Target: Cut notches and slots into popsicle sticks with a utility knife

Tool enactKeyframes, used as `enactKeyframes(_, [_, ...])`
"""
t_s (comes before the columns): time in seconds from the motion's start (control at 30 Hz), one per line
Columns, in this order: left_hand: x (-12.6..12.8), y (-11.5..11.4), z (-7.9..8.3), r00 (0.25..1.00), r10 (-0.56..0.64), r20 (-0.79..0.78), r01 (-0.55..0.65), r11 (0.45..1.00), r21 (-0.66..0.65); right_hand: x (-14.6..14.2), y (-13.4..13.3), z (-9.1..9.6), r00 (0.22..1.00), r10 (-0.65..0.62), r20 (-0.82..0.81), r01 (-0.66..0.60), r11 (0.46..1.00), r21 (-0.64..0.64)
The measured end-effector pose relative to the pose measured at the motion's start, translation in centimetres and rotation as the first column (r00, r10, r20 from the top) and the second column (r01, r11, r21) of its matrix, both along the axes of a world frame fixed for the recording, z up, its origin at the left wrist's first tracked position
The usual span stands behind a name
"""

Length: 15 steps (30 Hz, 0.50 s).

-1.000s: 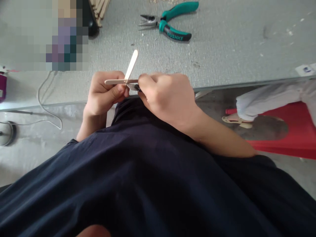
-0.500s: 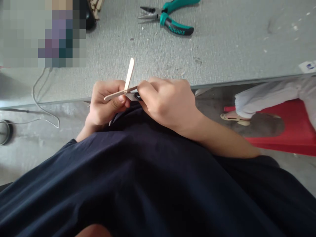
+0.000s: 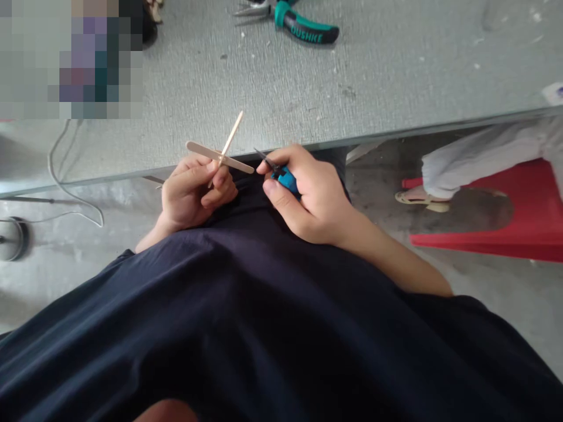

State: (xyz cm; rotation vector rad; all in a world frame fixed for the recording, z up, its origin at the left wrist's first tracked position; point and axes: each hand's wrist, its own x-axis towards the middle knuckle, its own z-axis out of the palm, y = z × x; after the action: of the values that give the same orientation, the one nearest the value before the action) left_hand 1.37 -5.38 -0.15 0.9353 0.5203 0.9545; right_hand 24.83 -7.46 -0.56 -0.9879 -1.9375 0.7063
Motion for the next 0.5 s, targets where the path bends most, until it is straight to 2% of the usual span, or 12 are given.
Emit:
enactKeyframes(0.13, [0.3,-0.2,-0.5,1.000,-0.005,0.008,0.006,0.999,-0.053,0.3,0.2,-1.7,0.998,0.064,0.006,-0.063,0.997,-0.054])
enactKeyframes(0.33, [0.5,-0.3,-0.8,1.000,0.001,0.023,0.001,0.998,-0.058,0.1,0.8,-0.9,0.977,0.168,0.129,-0.159,0.984,-0.077])
enactKeyframes(0.5, [0.3,-0.4,-0.9,0.999,-0.015,0.037,0.016,0.999,-0.033,-0.4,0.8,-0.5,0.980,0.141,0.143,-0.127,0.986,-0.106])
